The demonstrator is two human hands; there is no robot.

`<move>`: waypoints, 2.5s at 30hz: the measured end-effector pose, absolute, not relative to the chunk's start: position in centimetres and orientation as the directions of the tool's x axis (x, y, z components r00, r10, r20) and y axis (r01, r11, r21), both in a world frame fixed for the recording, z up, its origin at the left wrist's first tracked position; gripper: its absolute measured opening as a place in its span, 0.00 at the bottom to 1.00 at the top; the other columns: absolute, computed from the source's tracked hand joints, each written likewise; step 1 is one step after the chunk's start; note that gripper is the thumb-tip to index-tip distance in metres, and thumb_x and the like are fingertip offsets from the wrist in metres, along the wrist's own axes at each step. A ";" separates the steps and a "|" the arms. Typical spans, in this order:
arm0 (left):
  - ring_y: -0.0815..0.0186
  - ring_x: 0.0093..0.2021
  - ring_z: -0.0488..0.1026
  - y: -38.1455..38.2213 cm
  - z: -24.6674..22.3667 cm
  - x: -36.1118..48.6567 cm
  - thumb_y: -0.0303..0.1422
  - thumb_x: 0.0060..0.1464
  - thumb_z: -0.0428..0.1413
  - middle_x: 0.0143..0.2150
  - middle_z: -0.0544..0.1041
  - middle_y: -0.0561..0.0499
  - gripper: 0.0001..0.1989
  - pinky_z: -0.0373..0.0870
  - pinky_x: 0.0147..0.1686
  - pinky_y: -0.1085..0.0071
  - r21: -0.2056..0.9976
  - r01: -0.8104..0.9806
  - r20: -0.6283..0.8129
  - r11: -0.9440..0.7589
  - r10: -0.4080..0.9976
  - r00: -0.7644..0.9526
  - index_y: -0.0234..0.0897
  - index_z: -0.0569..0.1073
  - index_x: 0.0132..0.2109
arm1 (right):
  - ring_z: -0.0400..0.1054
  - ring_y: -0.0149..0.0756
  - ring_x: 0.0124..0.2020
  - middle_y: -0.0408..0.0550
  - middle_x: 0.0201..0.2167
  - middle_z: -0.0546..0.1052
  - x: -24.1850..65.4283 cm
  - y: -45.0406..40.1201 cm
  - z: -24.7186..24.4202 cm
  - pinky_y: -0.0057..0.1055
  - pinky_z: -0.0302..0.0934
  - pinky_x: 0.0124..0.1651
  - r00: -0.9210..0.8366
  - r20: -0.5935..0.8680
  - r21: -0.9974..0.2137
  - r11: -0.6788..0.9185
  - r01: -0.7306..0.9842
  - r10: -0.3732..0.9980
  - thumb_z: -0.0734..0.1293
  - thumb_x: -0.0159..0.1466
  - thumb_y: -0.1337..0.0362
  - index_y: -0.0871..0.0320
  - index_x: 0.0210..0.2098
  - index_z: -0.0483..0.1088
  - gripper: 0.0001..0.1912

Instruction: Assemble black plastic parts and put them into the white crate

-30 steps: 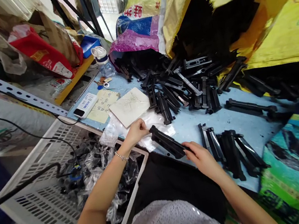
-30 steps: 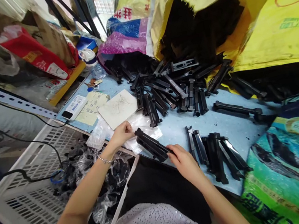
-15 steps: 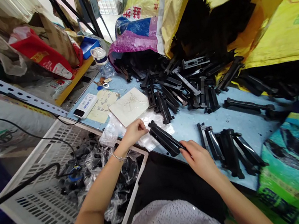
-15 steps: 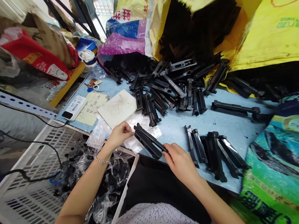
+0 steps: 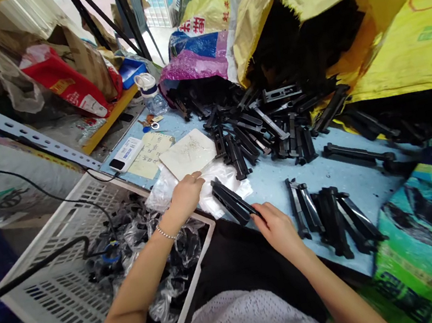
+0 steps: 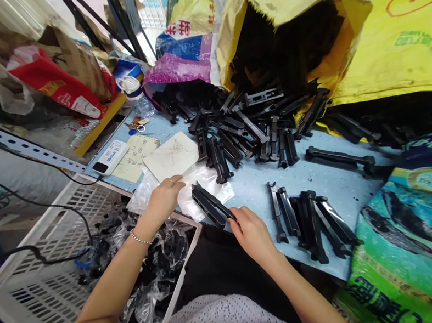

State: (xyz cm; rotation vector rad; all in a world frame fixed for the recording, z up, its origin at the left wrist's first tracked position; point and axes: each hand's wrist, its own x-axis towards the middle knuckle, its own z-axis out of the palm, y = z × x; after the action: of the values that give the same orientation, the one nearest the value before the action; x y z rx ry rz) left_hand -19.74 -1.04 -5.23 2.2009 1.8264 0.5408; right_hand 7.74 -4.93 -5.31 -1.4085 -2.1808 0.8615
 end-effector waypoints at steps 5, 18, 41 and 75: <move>0.56 0.64 0.65 -5.5 -4.6 -15.6 0.15 0.55 0.42 0.67 0.62 0.37 0.34 0.68 0.59 0.53 0.431 0.775 0.197 -0.463 0.886 0.420 0.36 0.54 0.68 | 0.67 0.35 0.26 0.49 0.31 0.74 6.3 -4.1 -7.4 0.33 0.66 0.29 -0.269 -0.351 -0.931 -0.302 0.206 0.897 0.65 0.62 0.52 0.57 0.40 0.74 0.16; 0.61 0.56 0.73 -13.6 0.9 -18.5 0.22 0.59 0.47 0.59 0.73 0.47 0.29 0.72 0.56 0.60 0.432 0.769 0.216 -0.472 0.882 0.420 0.46 0.61 0.65 | 0.70 0.46 0.48 0.53 0.48 0.76 9.4 -8.4 -1.6 0.42 0.64 0.52 -0.509 -0.071 -0.808 0.250 0.533 0.858 0.59 0.70 0.58 0.51 0.58 0.67 0.19; 0.58 0.43 0.71 -1.4 -7.6 -13.5 0.28 0.56 0.58 0.38 0.76 0.44 0.04 0.69 0.43 0.63 0.561 0.822 0.122 -0.100 0.992 0.037 0.34 0.76 0.32 | 0.72 0.42 0.44 0.51 0.43 0.79 13.4 -5.1 -6.8 0.37 0.67 0.47 -0.282 -0.399 -0.917 -0.379 0.125 0.872 0.72 0.56 0.55 0.56 0.51 0.73 0.25; 0.62 0.68 0.58 -7.6 -2.8 -13.1 0.17 0.57 0.42 0.69 0.58 0.43 0.38 0.63 0.65 0.59 0.666 0.511 0.221 -0.544 0.798 0.561 0.43 0.46 0.71 | 0.71 0.42 0.43 0.47 0.35 0.78 5.0 -5.0 -7.3 0.34 0.68 0.44 -0.397 -0.468 -0.842 -0.534 -0.071 0.790 0.63 0.62 0.51 0.55 0.37 0.73 0.15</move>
State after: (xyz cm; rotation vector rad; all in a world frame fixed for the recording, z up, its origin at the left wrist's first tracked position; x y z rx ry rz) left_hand -13.14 -7.64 -2.81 2.2547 1.0478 0.6988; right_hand 5.01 -5.00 -7.28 -1.2439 -1.0283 1.9780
